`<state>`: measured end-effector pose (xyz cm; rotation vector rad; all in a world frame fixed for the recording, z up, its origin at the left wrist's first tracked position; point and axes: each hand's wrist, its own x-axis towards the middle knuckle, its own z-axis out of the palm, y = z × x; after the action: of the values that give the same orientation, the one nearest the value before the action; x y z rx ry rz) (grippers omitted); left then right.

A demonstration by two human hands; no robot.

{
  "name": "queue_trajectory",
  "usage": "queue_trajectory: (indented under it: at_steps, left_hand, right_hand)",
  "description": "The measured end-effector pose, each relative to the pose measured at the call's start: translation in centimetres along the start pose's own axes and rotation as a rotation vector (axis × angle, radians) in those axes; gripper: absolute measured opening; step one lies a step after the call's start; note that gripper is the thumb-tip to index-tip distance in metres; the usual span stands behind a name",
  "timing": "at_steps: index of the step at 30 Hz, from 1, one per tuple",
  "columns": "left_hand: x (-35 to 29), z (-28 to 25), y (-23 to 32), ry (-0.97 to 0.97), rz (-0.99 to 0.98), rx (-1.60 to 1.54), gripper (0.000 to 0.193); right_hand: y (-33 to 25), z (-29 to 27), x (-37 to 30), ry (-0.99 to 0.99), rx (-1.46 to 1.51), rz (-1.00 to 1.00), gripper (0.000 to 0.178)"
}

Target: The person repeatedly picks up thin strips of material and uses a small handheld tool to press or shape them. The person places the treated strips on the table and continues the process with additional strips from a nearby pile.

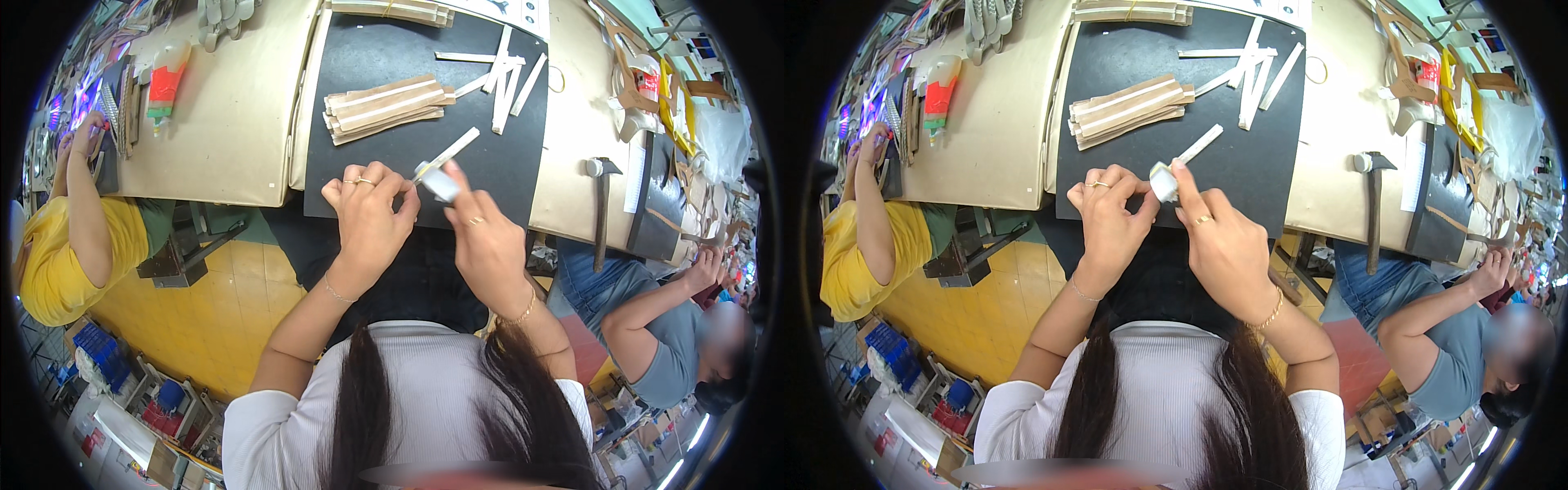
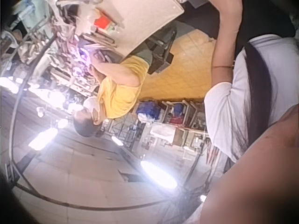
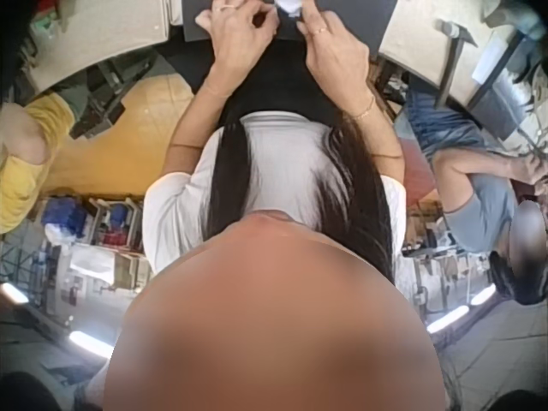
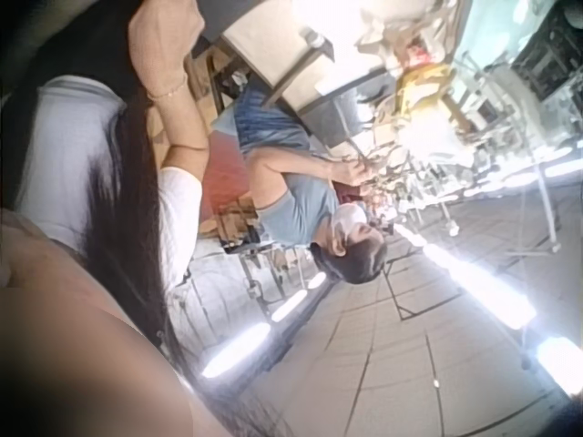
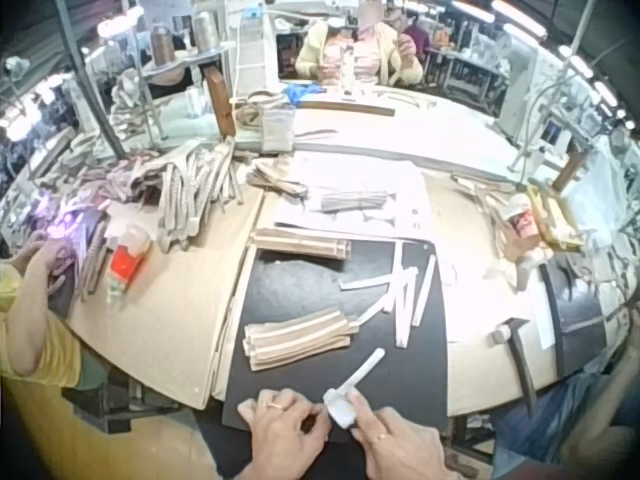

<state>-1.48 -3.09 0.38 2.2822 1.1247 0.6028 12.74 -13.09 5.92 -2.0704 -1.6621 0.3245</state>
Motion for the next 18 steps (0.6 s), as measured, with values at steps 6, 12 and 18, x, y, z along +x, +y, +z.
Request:
queue_trajectory:
  at_steps: [6,12,18]
  left_hand:
    - [0.0,0.1,0.0,0.011,-0.006,0.021,0.01]
    - [0.1,0.2,0.0,0.016,0.017,0.038,0.01]
    - [-0.2,0.0,-0.1,-0.002,0.009,0.024,0.011]
  right_hand:
    - [1.1,0.0,0.7,0.04,-0.046,0.044,0.059]
    - [0.7,1.1,0.2,-0.106,-0.071,0.036,0.067]
    - [0.3,0.6,-0.5,0.098,0.056,-0.014,0.06]
